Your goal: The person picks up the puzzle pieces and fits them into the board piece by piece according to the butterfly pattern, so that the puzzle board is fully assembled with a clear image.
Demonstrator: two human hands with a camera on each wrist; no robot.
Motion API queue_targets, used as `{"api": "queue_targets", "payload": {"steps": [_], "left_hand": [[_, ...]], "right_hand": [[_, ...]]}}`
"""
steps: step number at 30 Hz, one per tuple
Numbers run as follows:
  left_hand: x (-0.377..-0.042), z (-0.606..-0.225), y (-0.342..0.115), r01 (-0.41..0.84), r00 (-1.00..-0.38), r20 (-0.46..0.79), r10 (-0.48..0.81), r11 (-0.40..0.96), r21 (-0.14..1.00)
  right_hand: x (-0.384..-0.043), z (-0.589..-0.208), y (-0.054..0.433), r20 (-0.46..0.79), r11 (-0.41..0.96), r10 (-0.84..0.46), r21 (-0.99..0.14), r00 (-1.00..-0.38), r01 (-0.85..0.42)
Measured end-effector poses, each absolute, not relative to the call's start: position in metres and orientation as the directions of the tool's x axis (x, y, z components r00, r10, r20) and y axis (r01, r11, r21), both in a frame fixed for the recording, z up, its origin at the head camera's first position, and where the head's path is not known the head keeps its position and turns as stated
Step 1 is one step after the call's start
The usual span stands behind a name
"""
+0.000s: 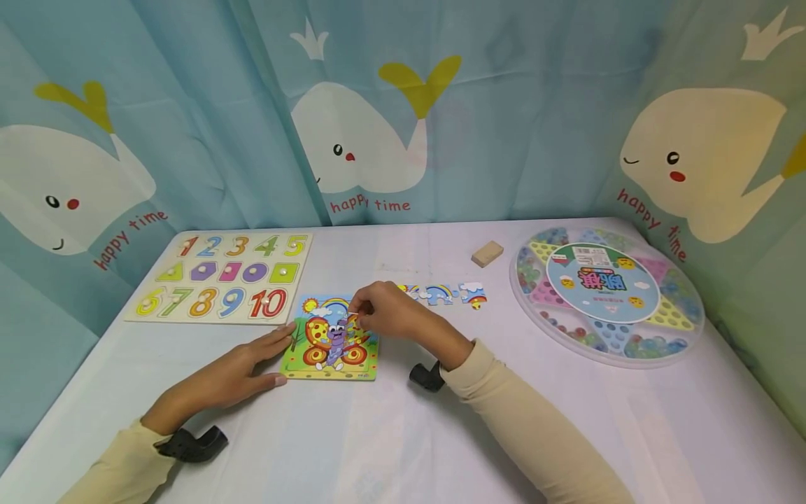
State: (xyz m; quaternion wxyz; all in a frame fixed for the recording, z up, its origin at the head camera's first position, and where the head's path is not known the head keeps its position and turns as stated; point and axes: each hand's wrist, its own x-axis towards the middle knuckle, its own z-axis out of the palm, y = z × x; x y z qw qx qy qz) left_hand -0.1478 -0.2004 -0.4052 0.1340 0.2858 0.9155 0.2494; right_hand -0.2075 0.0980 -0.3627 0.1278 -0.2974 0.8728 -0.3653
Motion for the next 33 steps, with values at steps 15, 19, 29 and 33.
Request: {"api": "queue_targets", "payload": {"steps": [15, 19, 29, 33], "left_hand": [[-0.148, -0.405, -0.201, 0.458, -0.799, -0.102, 0.593, 0.709, 0.536], [-0.148, -0.405, -0.201, 0.458, -0.797, -0.101, 0.595, 0.705, 0.542], [-0.148, -0.407, -0.201, 0.453, -0.796, -0.104, 0.596, 0.701, 0.55], [-0.148, -0.406, -0.201, 0.453, -0.799, -0.104, 0.593, 0.706, 0.545]], "right_hand": [[-0.207, -0.366, 0.093, 0.001, 0.536, -0.647, -0.71, -0.763, -0.455], [-0.207, -0.368, 0.092, -0.016, 0.534, -0.646, -0.725, -0.763, -0.436], [-0.202, -0.372, 0.087, -0.028, 0.543, -0.638, -0.725, -0.77, -0.424], [-0.202, -0.374, 0.085, -0.028, 0.567, -0.621, -0.706, -0.783, -0.424]]}}
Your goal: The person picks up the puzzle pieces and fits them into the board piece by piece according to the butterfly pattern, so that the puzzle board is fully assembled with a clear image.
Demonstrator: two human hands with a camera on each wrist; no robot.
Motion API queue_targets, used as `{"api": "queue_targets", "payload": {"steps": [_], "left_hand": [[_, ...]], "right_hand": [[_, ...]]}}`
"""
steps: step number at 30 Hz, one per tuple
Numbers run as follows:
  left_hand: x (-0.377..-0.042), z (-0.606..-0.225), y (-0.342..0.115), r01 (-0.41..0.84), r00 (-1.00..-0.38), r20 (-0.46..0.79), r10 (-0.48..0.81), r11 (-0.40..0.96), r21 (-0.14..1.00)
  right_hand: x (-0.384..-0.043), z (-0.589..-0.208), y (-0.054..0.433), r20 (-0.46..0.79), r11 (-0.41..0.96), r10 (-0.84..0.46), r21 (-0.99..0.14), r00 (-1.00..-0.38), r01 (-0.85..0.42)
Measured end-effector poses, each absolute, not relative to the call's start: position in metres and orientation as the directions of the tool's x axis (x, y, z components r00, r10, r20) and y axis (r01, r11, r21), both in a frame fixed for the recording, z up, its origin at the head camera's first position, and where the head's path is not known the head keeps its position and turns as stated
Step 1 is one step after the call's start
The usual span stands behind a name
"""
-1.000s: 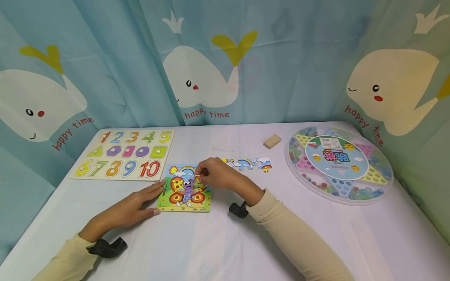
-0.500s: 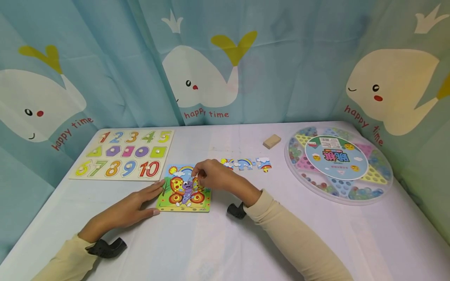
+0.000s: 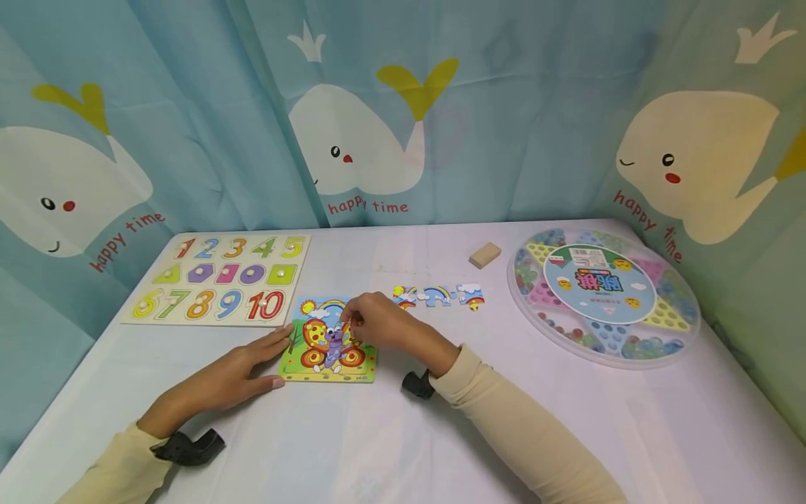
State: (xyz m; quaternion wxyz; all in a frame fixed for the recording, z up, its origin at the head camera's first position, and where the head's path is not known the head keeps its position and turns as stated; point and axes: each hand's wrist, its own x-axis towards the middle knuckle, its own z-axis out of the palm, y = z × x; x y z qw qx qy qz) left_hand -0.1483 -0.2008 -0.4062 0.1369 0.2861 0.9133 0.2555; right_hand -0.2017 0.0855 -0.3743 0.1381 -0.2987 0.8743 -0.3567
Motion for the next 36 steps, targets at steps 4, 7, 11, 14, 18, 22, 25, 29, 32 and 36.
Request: {"api": "queue_targets", "payload": {"steps": [4, 7, 11, 14, 18, 22, 25, 29, 32, 36], "left_hand": [[-0.1478, -0.4056, -0.2012, 0.452, -0.8, -0.107, 0.591, 0.71, 0.54], [-0.1474, -0.4052, -0.2014, 0.451, -0.801, -0.108, 0.589, 0.711, 0.54], [-0.1467, -0.4047, -0.2014, 0.448, -0.802, -0.109, 0.587, 0.712, 0.54], [-0.1463, -0.4045, -0.2013, 0.446, -0.804, -0.11, 0.584, 0.715, 0.539], [-0.1462, -0.4045, -0.2011, 0.444, -0.806, -0.11, 0.582, 0.717, 0.538], [-0.1466, -0.4045, -0.2008, 0.445, -0.805, -0.11, 0.582, 0.717, 0.537], [-0.1466, -0.4044, -0.2004, 0.442, -0.807, -0.113, 0.579, 0.72, 0.535], [-0.1467, -0.4043, -0.2002, 0.441, -0.807, -0.116, 0.58, 0.721, 0.534], [-0.1469, -0.404, -0.2006, 0.451, -0.802, -0.109, 0.587, 0.715, 0.535], [-0.1469, -0.4036, -0.2007, 0.466, -0.796, -0.096, 0.597, 0.706, 0.534]], "right_hand": [[-0.202, -0.3773, 0.0828, -0.039, 0.616, -0.596, -0.663, -0.802, -0.425], [-0.2024, -0.3794, 0.0811, -0.041, 0.65, -0.588, -0.618, -0.808, -0.442], [-0.203, -0.381, 0.0803, -0.04, 0.666, -0.589, -0.589, -0.807, -0.457], [-0.2033, -0.381, 0.0799, -0.037, 0.67, -0.592, -0.578, -0.805, -0.466], [-0.2031, -0.3805, 0.0789, -0.035, 0.679, -0.595, -0.555, -0.803, -0.48], [-0.2032, -0.3802, 0.0784, -0.038, 0.693, -0.591, -0.534, -0.806, -0.483], [-0.2042, -0.381, 0.0782, -0.048, 0.704, -0.587, -0.524, -0.808, -0.48], [-0.2051, -0.3815, 0.0774, -0.06, 0.708, -0.593, -0.513, -0.803, -0.485], [-0.2045, -0.3802, 0.0764, -0.066, 0.71, -0.596, -0.509, -0.8, -0.487], [-0.2041, -0.3789, 0.0755, -0.085, 0.725, -0.583, -0.503, -0.808, -0.47]]}}
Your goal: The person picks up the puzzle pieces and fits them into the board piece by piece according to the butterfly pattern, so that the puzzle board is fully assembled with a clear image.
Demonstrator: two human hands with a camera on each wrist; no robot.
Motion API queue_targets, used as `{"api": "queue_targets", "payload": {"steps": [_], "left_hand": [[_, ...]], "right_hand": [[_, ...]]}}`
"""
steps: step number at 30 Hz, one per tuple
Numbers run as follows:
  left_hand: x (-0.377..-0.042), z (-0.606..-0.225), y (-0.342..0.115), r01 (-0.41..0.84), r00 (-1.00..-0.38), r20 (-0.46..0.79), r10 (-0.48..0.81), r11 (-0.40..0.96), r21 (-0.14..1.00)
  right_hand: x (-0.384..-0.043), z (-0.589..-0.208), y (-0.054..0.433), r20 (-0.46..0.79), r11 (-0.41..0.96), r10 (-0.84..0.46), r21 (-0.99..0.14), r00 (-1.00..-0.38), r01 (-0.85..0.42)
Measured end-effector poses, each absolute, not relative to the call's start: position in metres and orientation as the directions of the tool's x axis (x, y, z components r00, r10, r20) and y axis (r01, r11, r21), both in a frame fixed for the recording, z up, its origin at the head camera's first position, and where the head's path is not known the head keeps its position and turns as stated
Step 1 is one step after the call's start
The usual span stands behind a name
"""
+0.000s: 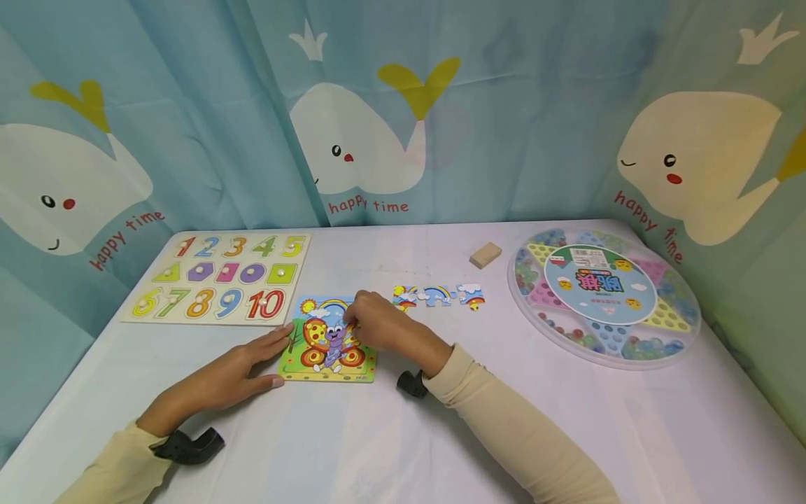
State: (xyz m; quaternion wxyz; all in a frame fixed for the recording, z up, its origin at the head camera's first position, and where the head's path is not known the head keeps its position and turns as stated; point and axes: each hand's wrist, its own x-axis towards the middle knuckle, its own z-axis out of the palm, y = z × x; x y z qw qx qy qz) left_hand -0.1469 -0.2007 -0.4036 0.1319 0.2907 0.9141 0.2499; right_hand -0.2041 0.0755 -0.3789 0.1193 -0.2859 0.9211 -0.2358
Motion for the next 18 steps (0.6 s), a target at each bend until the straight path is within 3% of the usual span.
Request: {"api": "queue_targets", "payload": {"steps": [18], "left_hand": [[-0.1477, -0.4038, -0.1997, 0.457, -0.799, -0.103, 0.592, 0.71, 0.535]], "right_hand": [[-0.2029, -0.3793, 0.0709, -0.107, 0.751, -0.543, -0.504, -0.833, -0.426]]}}
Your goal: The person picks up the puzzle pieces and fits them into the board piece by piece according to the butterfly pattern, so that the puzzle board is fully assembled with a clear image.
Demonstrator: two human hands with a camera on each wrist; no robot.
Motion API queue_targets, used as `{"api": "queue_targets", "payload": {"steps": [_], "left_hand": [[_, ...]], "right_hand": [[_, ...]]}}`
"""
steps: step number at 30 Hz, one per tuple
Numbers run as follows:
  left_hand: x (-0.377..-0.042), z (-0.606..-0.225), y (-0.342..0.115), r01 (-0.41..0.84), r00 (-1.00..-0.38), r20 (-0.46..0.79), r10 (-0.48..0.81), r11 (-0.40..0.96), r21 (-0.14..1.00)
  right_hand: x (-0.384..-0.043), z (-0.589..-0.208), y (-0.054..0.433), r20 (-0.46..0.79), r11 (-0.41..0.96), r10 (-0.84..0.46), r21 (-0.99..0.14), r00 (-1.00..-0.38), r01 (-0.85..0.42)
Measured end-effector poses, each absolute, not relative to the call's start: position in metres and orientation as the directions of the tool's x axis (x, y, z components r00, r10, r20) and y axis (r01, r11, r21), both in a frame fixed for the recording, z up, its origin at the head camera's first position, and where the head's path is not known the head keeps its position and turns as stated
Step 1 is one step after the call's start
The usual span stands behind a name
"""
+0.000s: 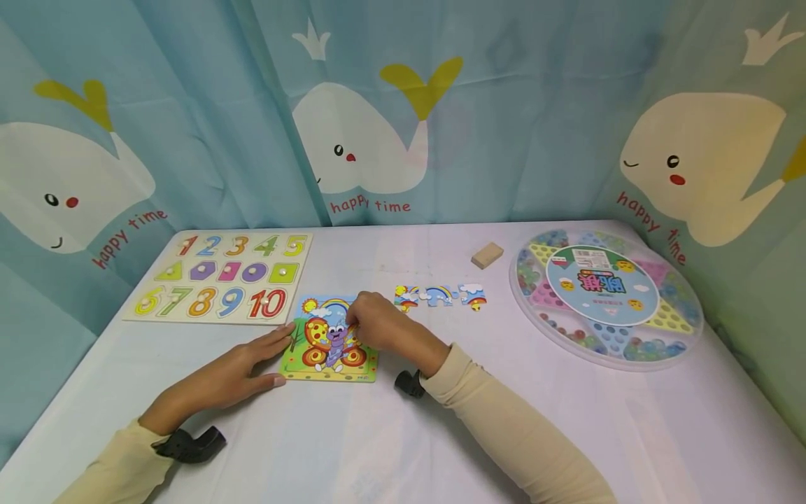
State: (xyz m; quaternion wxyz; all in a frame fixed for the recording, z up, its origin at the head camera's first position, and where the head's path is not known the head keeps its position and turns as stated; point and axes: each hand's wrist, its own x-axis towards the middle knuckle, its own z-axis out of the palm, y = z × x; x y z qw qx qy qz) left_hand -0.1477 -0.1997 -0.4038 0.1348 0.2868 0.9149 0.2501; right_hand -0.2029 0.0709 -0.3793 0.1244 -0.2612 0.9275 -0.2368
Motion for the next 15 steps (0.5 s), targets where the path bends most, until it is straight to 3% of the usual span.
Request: {"api": "queue_targets", "payload": {"steps": [11, 15], "left_hand": [[-0.1481, -0.4034, -0.1991, 0.459, -0.8, -0.104, 0.591, 0.714, 0.529], [-0.1481, -0.4042, -0.1998, 0.46, -0.798, -0.102, 0.594, 0.71, 0.533]], "right_hand": [[-0.2025, -0.3789, 0.0709, -0.122, 0.759, -0.54, -0.497, -0.833, -0.42], [-0.2044, -0.3771, 0.0757, -0.139, 0.733, -0.543, -0.558, -0.828, -0.388]]}}
